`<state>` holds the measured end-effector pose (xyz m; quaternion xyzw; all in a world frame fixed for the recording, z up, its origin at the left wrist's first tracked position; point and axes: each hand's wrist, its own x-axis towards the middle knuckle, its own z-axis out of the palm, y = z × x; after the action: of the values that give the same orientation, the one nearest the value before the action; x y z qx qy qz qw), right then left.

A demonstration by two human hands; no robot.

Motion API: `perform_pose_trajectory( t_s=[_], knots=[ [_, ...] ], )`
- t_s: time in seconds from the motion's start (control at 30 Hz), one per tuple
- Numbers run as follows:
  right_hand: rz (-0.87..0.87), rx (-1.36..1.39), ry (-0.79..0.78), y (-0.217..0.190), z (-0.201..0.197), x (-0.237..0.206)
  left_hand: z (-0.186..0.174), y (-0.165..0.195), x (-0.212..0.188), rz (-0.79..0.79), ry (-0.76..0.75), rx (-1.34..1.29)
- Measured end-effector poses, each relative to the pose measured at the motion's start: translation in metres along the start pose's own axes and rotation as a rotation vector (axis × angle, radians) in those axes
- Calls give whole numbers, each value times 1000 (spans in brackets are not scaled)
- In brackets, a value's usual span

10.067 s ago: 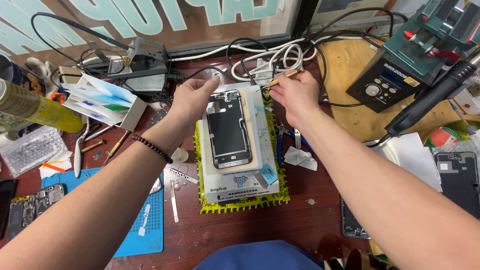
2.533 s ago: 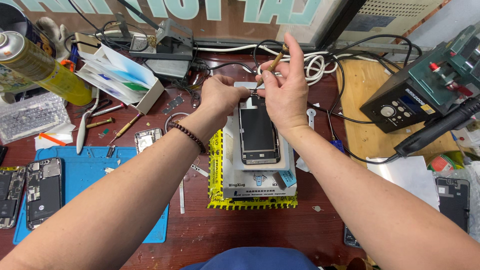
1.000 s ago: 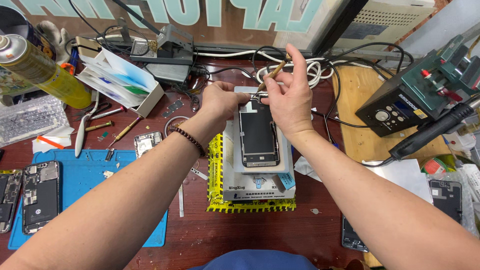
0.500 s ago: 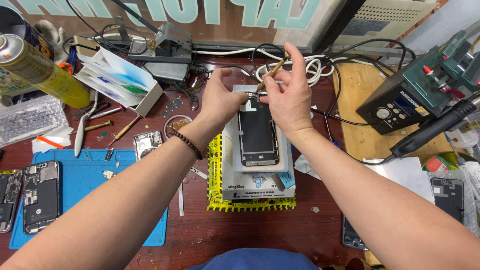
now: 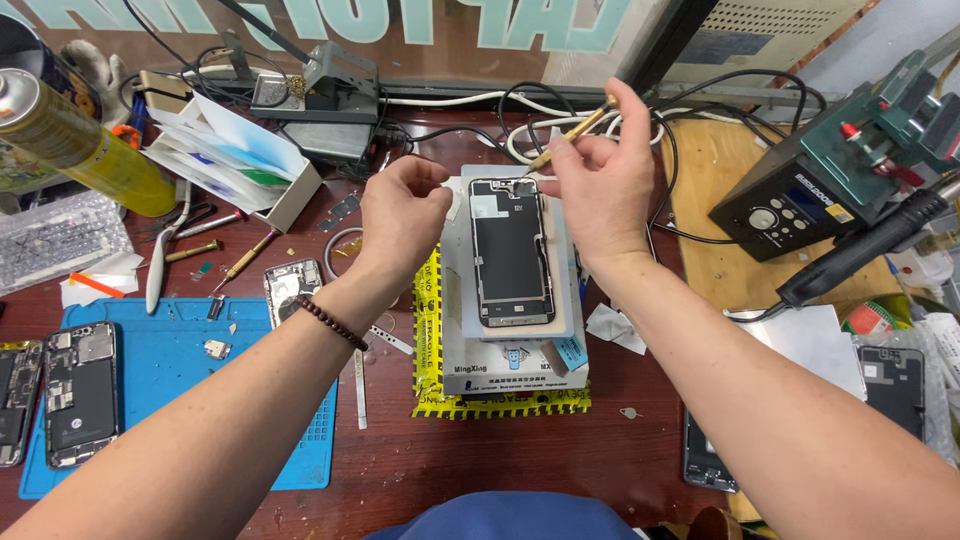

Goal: The person first holds a smartphone and taps its dial-pad screen, then works on a disassembled phone body resting on a box on the workbench, pressing and prying at its frame with their fingers. They then pick up a small screwdriver and work on the phone's internal components, steadying the phone with the other hand.

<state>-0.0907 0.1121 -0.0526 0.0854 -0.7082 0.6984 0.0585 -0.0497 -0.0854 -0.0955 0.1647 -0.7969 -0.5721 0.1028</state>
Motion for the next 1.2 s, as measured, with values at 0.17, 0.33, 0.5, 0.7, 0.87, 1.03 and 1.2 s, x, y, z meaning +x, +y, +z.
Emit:
perform_pose_trajectory(
  t_s=[0.17,0.33,0.5,0.7,0.87,1.03,1.2],
  knots=[
    [156,15,-11,-3,-12,15,6,5,2,-66,-83,-88],
    [-60,-524,-246,6,-10,12,14,13,16,-333,-107,-188],
    [-185,-694,-367,7,-2,8,23,15,23,-356,-142,-144],
    [-213,-739,-359,3,2,5,24,13,25,-362,-142,-137],
    [-238,-757,-335,3,1,4,24,15,24,-352,-155,-135],
    [-286,-799,-312,4,4,4,22,17,23,-353,-147,-102],
    [-331,-832,-344,2,3,4,22,19,21,-358,-147,-92]
  ],
)
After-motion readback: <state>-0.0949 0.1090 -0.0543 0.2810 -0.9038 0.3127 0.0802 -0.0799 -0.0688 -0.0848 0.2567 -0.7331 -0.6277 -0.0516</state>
